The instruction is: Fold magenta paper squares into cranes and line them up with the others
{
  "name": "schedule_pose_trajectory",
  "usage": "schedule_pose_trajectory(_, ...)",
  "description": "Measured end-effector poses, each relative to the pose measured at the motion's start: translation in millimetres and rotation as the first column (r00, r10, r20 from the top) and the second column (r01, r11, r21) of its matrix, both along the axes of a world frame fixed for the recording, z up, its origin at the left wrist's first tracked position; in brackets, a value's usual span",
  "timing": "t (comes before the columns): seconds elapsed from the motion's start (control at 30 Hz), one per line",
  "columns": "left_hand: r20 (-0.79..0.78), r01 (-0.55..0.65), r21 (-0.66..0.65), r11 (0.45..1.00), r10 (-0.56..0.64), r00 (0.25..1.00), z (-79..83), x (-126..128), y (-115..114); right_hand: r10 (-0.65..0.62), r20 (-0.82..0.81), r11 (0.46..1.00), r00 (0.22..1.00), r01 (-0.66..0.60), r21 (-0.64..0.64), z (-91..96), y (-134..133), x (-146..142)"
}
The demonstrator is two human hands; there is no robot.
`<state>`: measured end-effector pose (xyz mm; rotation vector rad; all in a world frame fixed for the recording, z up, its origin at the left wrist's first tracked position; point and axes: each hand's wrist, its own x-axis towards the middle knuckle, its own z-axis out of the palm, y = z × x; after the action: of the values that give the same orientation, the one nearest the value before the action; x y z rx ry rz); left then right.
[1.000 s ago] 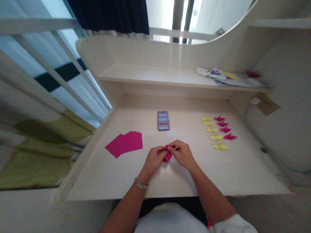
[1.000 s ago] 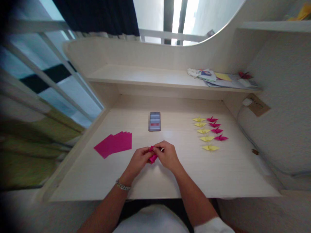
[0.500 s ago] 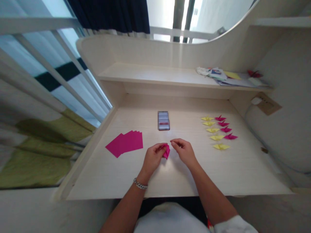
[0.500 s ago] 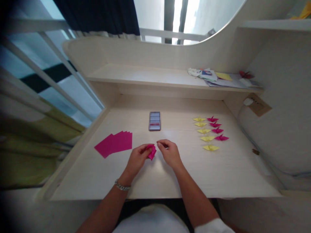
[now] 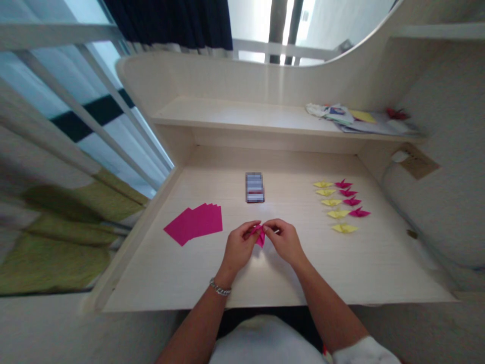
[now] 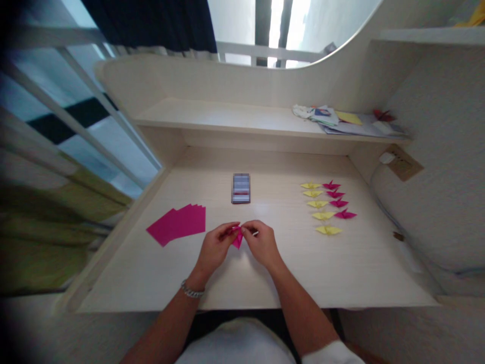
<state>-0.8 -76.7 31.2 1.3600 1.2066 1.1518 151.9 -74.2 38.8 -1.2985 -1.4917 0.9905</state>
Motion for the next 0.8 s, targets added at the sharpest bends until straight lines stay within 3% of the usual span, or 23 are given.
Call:
schedule_pose_trajectory(0.23, -0.018, -0.04, 0.048, 0.998, 0.041, 0.999, -0.5, -1, 0, -0.115, -0.207, 0.981, 0.971, 0.079, -0.176, -10.3, 0, -8)
schedule_pose_trajectory(0.4, -0.063, -0.072, 0.062, 0.995, 0.076, 0.995, -2.2, -1, -1, -0.092, -0.396, 0.95, 0.913, -0.039, -0.311, -10.3, -5, -15)
schedule_pose_trajectory(0.8, -0.086, -0.126, 0.063, 0.99, 0.131, 0.988, 0.1, -1, 0, -0.159, -0.53, 0.896, 0.833, -0.104, -0.432, -1.4, -10, -16)
